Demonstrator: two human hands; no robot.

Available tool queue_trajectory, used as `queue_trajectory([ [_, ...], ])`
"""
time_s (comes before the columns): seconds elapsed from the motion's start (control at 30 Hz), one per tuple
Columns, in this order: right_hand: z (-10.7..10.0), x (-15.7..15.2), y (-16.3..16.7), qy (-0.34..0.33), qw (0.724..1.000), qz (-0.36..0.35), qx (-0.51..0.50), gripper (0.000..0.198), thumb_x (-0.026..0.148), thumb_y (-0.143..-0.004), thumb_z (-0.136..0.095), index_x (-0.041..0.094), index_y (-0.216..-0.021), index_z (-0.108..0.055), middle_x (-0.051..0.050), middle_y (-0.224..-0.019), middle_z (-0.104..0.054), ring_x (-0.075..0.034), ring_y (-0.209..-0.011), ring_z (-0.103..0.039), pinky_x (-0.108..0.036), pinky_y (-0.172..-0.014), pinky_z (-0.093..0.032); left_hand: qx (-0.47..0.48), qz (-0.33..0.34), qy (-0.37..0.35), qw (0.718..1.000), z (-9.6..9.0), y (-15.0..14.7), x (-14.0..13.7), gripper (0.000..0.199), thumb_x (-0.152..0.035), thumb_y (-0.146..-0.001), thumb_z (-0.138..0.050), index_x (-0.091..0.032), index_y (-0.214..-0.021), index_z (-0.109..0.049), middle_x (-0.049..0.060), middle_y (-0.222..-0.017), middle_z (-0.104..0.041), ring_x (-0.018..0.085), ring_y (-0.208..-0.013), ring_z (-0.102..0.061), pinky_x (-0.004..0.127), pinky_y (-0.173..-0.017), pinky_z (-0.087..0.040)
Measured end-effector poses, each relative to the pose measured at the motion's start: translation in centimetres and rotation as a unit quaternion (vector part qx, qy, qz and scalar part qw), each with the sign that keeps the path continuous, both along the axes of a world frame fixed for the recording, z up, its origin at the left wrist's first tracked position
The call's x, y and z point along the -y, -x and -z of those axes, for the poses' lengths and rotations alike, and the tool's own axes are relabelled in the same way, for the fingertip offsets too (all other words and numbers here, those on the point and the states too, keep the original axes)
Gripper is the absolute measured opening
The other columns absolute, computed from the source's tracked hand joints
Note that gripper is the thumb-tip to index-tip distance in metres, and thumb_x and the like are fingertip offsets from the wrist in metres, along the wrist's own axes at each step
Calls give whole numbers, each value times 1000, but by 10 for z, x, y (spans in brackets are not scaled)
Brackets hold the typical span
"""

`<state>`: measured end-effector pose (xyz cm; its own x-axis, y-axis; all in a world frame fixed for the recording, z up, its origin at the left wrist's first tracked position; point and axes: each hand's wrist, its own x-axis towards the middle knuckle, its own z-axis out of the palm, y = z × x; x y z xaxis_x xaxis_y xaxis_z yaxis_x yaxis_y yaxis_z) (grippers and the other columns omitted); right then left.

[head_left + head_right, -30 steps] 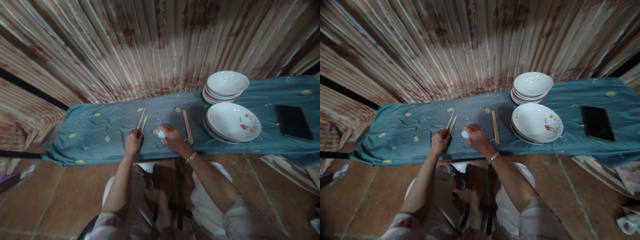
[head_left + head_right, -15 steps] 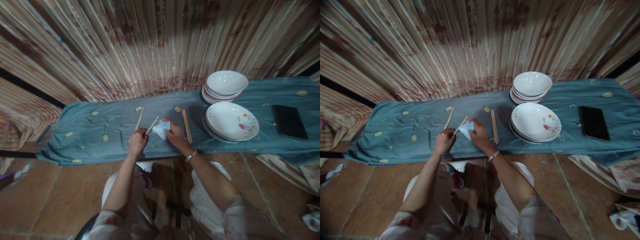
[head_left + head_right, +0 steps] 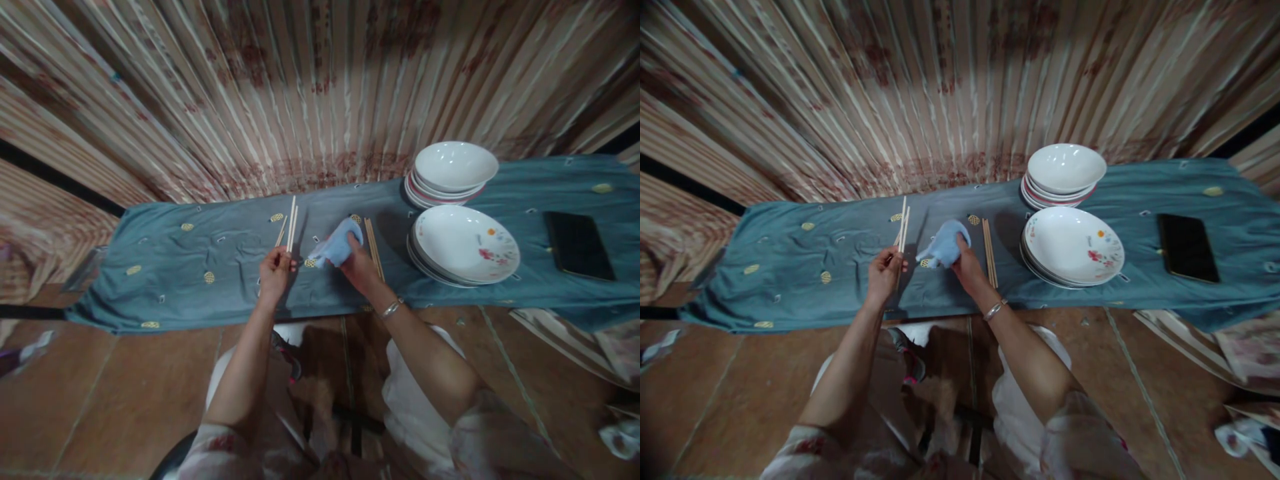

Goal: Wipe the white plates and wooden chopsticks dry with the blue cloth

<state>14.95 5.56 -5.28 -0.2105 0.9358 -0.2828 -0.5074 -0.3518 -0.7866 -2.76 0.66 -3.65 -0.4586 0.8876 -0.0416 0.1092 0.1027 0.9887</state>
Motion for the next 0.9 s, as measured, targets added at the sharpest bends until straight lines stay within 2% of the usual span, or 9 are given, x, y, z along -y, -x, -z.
queue_trajectory([
  [0.13, 0, 7, 0, -136, 982, -20, 132, 34, 52, -74, -62, 20, -84, -68, -1, -83, -71, -21, -88, -64, -32, -84, -51, 118, 23, -7, 993, -5, -14, -2, 23, -34, -72, -70, -17, -86, -61, -2, -70, -62, 7, -54, -55, 20, -53, -43],
  [0.23, 1, 10, 1, -185, 969, -51, 158, 29, 42, -76, -56, 20, -91, -70, -1, -88, -72, -21, -95, -63, -33, -90, -49, 188, 76, 3, 979, -7, -25, 0, 25, -33, -69, -75, -16, -84, -65, -2, -71, -63, 6, -54, -53, 19, -53, -42],
  [0.33, 5, 10, 5, -184, 968, -66, 157, 30, 37, -76, -53, 20, -95, -69, 0, -87, -71, -18, -92, -63, -30, -86, -50, 238, 104, 22, 965, -7, -36, 2, 30, -34, -62, -80, -16, -80, -66, -1, -67, -64, 6, -53, -54, 18, -52, -42],
  [0.47, 12, 10, 10, -178, 972, -59, 145, 31, 32, -73, -57, 22, -100, -67, 0, -92, -72, -17, -89, -64, -29, -83, -52, 268, 106, 28, 957, -3, -46, 1, 34, -40, -57, -83, -16, -75, -66, -4, -58, -61, 6, -49, -51, 19, -50, -41],
  [0.57, 13, 11, 12, -160, 978, -61, 121, 31, 32, -69, -63, 22, -98, -67, 0, -90, -72, -17, -85, -64, -30, -80, -53, 266, 106, 21, 958, 1, -50, -1, 33, -42, -58, -81, -17, -74, -67, -3, -57, -61, 7, -48, -50, 21, -50, -40],
  [0.73, 11, 12, 13, -111, 987, -96, 63, 30, 39, -66, -71, 20, -89, -69, 1, -78, -71, -15, -69, -62, -25, -62, -50, 233, 115, 32, 965, 4, -53, -1, 28, -42, -63, -79, -17, -70, -67, -3, -54, -60, 7, -44, -45, 20, -46, -35],
  [0.9, 9, 13, 12, -77, 993, -87, 38, 29, 39, -63, -75, 19, -84, -71, 1, -75, -72, -16, -73, -65, -26, -62, -52, 213, 134, 40, 967, 6, -54, 1, 30, -44, -64, -78, -17, -67, -68, -2, -52, -61, 7, -43, -48, 20, -46, -36],
])
